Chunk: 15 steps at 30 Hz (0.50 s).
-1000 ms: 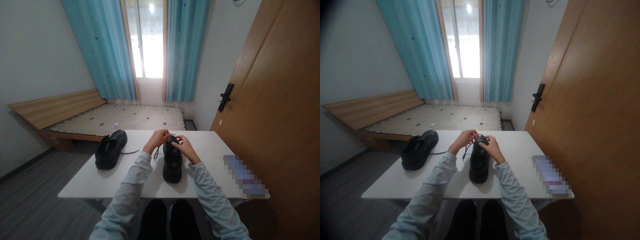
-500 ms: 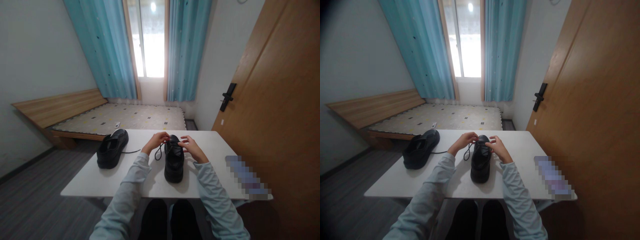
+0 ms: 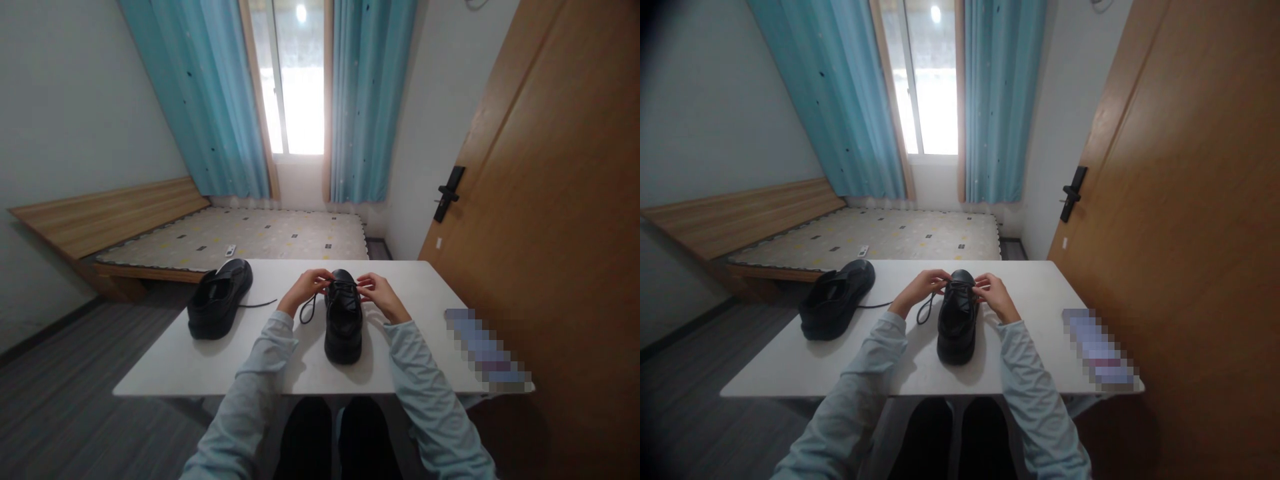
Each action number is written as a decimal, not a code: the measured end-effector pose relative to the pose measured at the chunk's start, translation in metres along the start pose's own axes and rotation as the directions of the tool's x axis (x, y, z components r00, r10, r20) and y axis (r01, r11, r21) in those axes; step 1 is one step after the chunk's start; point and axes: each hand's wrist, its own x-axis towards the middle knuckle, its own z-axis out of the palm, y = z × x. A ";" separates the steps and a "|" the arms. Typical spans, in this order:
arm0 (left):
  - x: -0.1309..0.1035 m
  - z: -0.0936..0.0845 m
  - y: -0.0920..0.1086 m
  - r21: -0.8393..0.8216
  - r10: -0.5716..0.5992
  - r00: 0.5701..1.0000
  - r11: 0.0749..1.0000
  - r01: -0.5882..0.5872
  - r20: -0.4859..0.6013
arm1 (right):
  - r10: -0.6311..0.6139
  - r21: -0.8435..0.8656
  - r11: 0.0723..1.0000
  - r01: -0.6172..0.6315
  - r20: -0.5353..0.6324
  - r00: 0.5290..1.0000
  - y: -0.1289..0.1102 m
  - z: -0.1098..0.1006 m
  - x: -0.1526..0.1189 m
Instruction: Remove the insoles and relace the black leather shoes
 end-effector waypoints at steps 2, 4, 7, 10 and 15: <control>-0.001 -0.001 0.000 -0.053 -0.025 1.000 0.998 0.026 0.014 | -0.019 0.014 1.000 0.019 0.022 1.000 0.001 -0.002 0.001; -0.001 -0.002 0.002 -0.017 -0.058 0.997 0.998 0.057 -0.046 | -0.057 0.001 0.998 0.057 0.038 0.998 0.001 -0.005 0.001; 0.000 -0.001 0.011 0.208 -0.032 0.968 0.974 0.086 -0.250 | -0.112 -0.062 0.992 0.114 0.037 0.993 -0.001 -0.009 0.001; 0.002 0.003 0.025 0.428 0.124 0.947 0.904 0.016 -0.297 | -0.139 -0.095 0.985 0.146 0.074 0.988 -0.003 -0.012 0.001; 0.004 0.013 0.046 0.658 0.233 0.970 0.742 -0.132 -0.068 | -0.109 -0.081 0.990 0.115 0.074 0.991 -0.004 -0.015 0.000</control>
